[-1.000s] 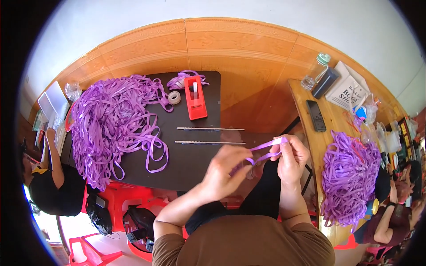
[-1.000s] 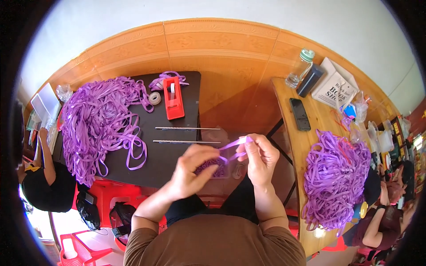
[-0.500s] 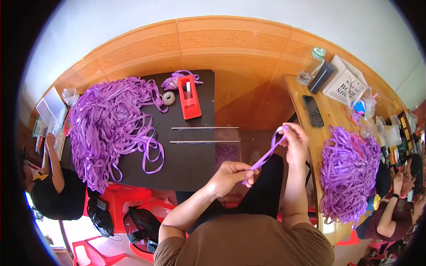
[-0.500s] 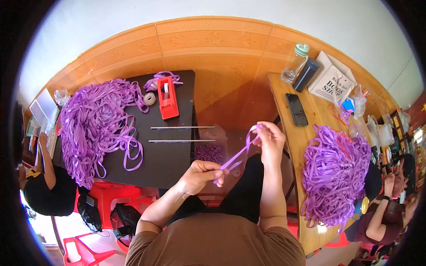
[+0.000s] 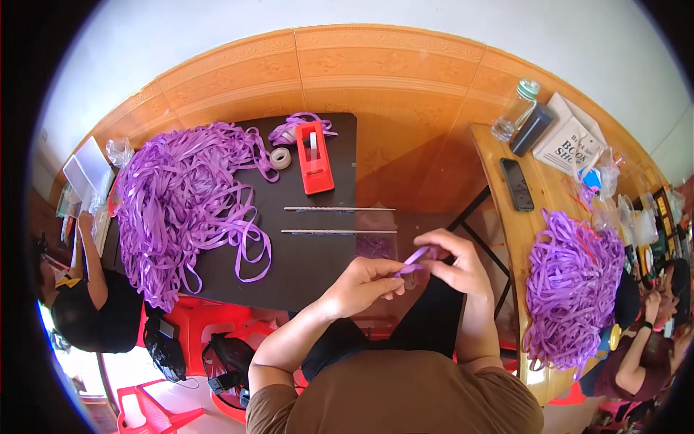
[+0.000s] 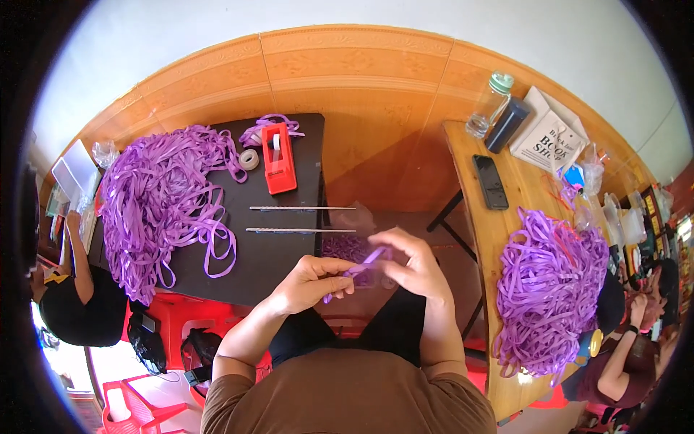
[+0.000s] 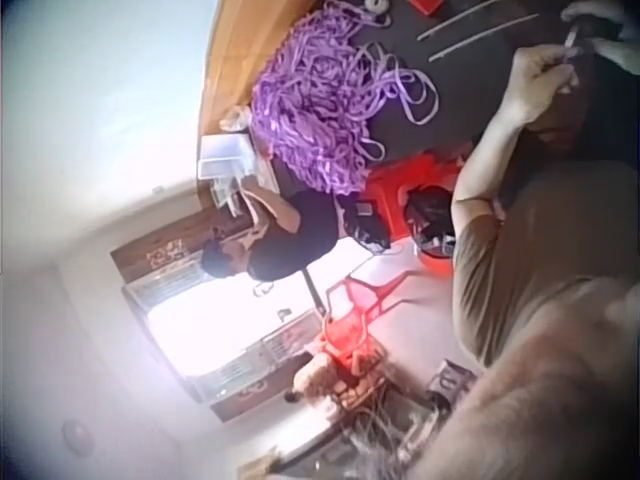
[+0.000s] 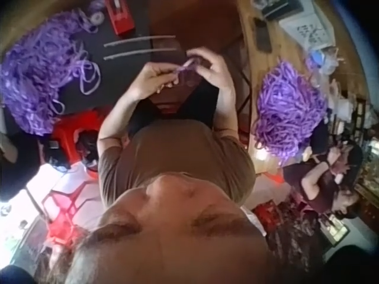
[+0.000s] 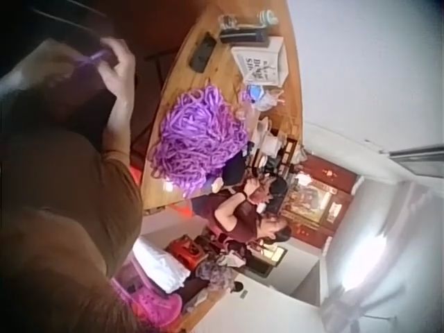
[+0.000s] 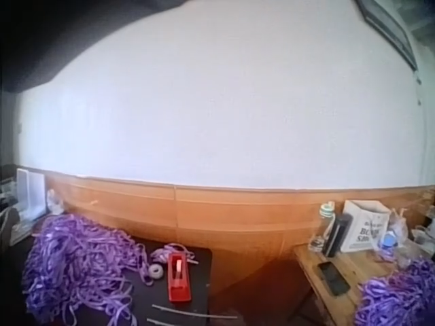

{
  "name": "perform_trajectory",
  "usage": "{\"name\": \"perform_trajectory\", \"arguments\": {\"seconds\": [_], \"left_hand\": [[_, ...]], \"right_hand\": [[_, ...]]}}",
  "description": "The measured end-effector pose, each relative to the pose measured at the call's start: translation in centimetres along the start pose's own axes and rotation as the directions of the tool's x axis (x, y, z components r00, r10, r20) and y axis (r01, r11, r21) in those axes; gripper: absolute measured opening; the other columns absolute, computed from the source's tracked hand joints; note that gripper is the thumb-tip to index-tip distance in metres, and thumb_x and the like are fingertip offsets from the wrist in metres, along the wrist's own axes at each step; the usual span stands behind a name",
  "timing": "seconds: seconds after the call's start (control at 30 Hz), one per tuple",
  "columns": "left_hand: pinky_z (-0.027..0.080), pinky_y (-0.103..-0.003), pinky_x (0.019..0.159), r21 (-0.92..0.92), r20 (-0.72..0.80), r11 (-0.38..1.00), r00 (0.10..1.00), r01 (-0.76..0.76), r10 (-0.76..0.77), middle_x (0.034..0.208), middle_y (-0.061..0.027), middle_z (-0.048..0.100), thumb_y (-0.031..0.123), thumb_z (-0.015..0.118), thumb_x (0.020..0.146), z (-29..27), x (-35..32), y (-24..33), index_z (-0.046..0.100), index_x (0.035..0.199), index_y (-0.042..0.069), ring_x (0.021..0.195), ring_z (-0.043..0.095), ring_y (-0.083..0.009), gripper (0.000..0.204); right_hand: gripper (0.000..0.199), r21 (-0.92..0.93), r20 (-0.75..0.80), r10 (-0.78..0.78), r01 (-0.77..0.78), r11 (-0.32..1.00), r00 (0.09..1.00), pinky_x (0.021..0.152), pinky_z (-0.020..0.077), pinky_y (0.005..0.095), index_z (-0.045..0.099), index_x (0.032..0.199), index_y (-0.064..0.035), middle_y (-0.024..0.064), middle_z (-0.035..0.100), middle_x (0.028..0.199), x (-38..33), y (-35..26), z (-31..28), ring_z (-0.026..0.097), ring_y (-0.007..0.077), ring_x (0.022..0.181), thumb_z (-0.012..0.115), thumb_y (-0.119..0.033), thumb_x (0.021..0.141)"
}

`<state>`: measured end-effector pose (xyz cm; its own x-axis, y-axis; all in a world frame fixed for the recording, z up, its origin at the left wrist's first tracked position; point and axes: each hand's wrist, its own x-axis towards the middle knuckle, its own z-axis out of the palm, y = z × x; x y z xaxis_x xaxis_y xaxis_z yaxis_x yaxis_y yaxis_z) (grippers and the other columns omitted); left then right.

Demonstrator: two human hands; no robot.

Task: Wrapping purple ribbon strips around a dual-rod jig to create craft items.

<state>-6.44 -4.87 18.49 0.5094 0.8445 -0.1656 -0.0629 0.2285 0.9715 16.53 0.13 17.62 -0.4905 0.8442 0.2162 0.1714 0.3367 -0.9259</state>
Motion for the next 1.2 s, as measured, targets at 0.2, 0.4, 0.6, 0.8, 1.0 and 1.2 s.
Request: {"name": "perform_trajectory", "arguments": {"seconds": [0.2,0.4,0.6,0.8,1.0,1.2], "left_hand": [[0.044,-0.019,0.06,-0.114,-0.016,0.993,0.999,0.045,-0.047,0.079,-0.0022,0.064,0.01,0.059,0.092,-0.9,0.2,-0.4,0.062,0.117,0.001,0.067,0.056,-0.0063,0.027],[0.044,-0.02,0.055,-0.236,0.069,0.972,0.997,-0.004,0.021,0.078,-0.0031,0.064,0.012,0.06,0.092,-0.7,0.3,-0.6,0.061,0.117,0.0,0.066,0.056,-0.0066,0.028],[0.046,-0.021,0.061,-0.181,0.017,0.982,0.999,0.054,-0.052,0.075,-0.0053,0.065,0.014,0.059,0.093,-1.3,0.2,-0.2,0.068,0.098,-0.001,0.066,0.059,-0.0095,0.018],[0.052,-0.027,0.067,-0.351,0.104,0.936,0.994,0.004,0.035,0.081,-0.015,0.068,0.01,0.058,0.092,-1.0,0.0,1.4,0.065,0.098,-0.009,0.07,0.064,-0.0181,0.021],[0.052,-0.031,0.064,-0.405,0.054,0.908,0.988,-0.107,0.141,0.078,-0.0186,0.067,0.007,0.057,0.091,-1.1,-0.9,4.1,0.066,0.098,-0.009,0.07,0.065,-0.023,0.02],[0.051,-0.031,0.06,-0.461,0.028,0.882,0.992,-0.098,0.125,0.077,-0.0191,0.066,0.01,0.058,0.09,-1.1,-1.6,5.6,0.065,0.097,-0.009,0.066,0.064,-0.0237,0.021]], "right_hand": [[0.042,-0.585,-0.31,-0.237,0.012,0.811,0.921,0.088,0.0443,0.0387,0.062,0.109,-0.0024,0.0138,0.061,0.107,0.3,1.1,0.9,0.055,0.0292,0.105,0.067,0.002,0.067],[0.045,0.039,-0.046,-0.099,0.101,0.994,0.994,0.084,0.0435,0.0327,0.061,0.113,-0.0025,0.0118,0.065,0.097,-0.7,0.0,4.0,0.061,0.0226,0.09,0.065,0.003,0.069],[0.032,-0.329,-0.107,-0.427,0.374,0.867,0.898,0.066,0.0404,0.0311,0.063,0.102,0.0002,0.0078,0.064,0.081,0.2,1.2,4.7,0.06,0.0214,0.07,0.058,0.007,0.071],[0.027,-0.506,-0.152,-0.458,0.329,0.797,0.876,0.066,0.0378,0.0353,0.063,0.099,-0.0039,0.0079,0.065,0.089,0.8,5.0,5.5,0.059,0.0254,0.077,0.06,0.001,0.072],[0.018,-0.448,-0.233,-0.24,0.115,0.887,0.942,0.076,0.0435,0.0368,0.063,0.101,-0.0043,0.0124,0.064,0.1,-1.1,12.0,6.7,0.061,0.0305,0.092,0.057,-0.005,0.084],[0.016,-0.036,-0.289,0.054,-0.067,0.997,0.956,0.078,0.0492,0.0322,0.065,0.098,0.0,0.0136,0.066,0.094,-2.2,16.2,7.7,0.065,0.0258,0.086,0.053,-0.008,0.09]]}}
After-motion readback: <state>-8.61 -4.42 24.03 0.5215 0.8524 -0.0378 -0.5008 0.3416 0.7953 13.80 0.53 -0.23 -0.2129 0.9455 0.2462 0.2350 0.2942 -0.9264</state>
